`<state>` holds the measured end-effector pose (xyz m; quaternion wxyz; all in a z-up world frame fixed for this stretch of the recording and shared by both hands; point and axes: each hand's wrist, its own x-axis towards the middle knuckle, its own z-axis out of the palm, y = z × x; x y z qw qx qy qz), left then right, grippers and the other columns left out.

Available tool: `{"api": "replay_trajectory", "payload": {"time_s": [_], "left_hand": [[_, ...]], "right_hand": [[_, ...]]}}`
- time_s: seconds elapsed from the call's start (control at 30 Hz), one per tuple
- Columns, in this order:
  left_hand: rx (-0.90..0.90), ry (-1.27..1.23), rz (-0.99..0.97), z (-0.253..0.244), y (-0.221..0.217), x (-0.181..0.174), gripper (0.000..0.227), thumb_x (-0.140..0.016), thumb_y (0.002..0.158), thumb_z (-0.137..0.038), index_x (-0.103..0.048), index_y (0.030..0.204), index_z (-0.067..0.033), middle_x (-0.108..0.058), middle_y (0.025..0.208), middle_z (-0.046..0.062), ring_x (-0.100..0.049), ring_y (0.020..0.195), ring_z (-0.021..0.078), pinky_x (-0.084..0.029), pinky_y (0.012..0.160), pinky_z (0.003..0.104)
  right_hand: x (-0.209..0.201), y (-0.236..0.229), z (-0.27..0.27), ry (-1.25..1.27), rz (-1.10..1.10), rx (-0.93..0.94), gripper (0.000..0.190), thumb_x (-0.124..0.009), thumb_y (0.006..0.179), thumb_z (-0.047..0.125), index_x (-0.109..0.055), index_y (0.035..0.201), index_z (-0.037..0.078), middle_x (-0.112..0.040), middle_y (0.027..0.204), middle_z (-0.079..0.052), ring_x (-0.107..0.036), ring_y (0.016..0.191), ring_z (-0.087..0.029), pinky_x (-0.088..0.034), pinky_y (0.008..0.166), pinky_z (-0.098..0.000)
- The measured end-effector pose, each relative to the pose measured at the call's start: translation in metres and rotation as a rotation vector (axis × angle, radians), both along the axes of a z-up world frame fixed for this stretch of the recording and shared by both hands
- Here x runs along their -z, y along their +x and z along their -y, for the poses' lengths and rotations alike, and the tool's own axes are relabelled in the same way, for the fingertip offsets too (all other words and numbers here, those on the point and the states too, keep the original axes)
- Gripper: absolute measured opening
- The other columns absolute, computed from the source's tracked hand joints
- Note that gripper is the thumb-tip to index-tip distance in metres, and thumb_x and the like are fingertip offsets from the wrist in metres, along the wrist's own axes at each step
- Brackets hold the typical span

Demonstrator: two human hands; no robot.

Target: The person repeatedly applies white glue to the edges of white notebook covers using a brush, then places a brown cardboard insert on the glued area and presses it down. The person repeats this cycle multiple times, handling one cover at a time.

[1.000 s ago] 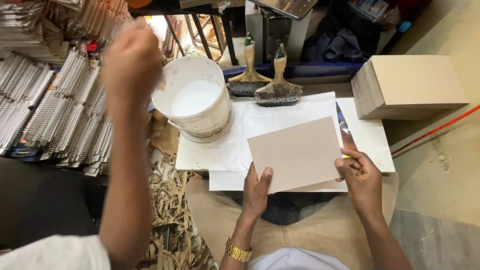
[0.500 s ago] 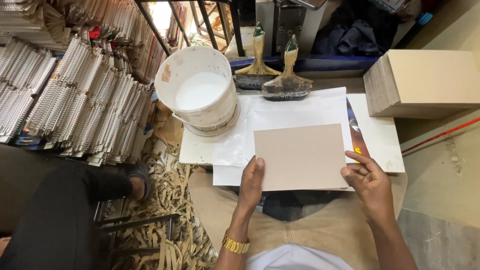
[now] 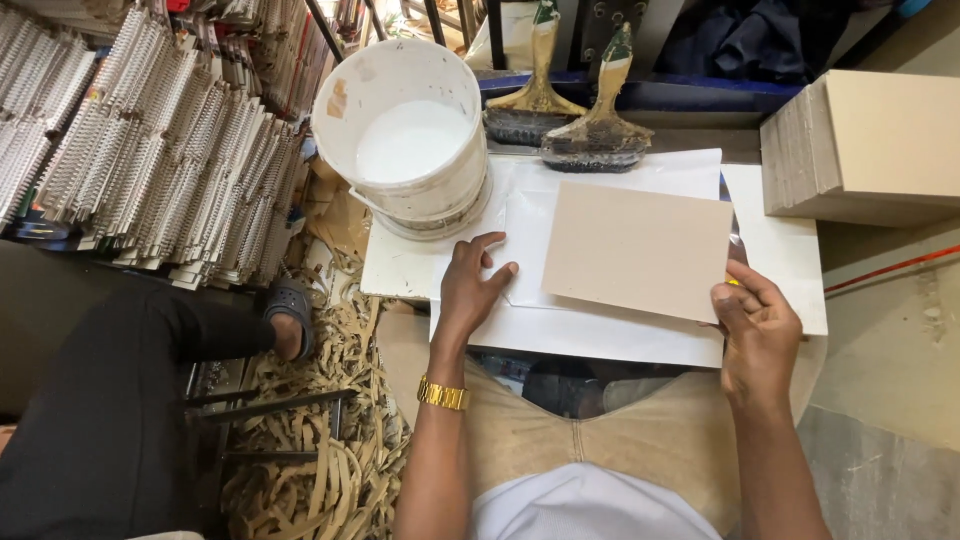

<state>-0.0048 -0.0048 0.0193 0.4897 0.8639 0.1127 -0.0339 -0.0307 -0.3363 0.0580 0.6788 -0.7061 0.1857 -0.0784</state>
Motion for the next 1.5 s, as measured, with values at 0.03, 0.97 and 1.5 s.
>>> {"api": "replay_trajectory", "payload": {"time_s": [0.03, 0.97, 1.5], "left_hand": [[0.012, 0.038, -0.002, 0.001, 0.002, -0.001, 0.048, -0.068, 0.089, -0.034, -0.06, 0.136, -0.0279, -0.05, 0.103, 0.001, -0.057, 0.089, 0.0157, -0.048, 0.08, 0.033], [0.102, 0.111, -0.176, -0.004, 0.013, -0.024, 0.047, -0.072, 0.093, -0.018, -0.066, 0.137, -0.0331, -0.054, 0.103, 0.003, -0.067, 0.095, 0.0259, -0.054, 0.089, 0.043], [0.165, 0.148, -0.232, -0.005, 0.016, -0.028, 0.049, -0.071, 0.094, -0.02, -0.063, 0.14, -0.0346, -0.054, 0.105, 0.005, -0.067, 0.099, 0.0289, -0.053, 0.094, 0.045]], "right_hand": [[0.002, 0.003, -0.006, 0.012, -0.018, -0.008, 0.055, -0.075, 0.09, 0.024, -0.062, 0.138, 0.002, -0.068, 0.105, -0.006, -0.062, 0.092, -0.009, -0.051, 0.084, -0.0225], [0.03, 0.029, -0.034, -0.115, 0.014, -0.224, 0.034, -0.065, 0.105, 0.002, -0.059, 0.137, -0.005, -0.068, 0.102, -0.02, -0.069, 0.089, -0.026, -0.06, 0.073, -0.0371], [0.009, 0.028, -0.036, -0.27, 0.006, -0.224, 0.031, -0.069, 0.101, 0.003, -0.065, 0.132, -0.002, -0.068, 0.099, -0.019, -0.063, 0.079, -0.019, -0.057, 0.067, -0.03]]}}
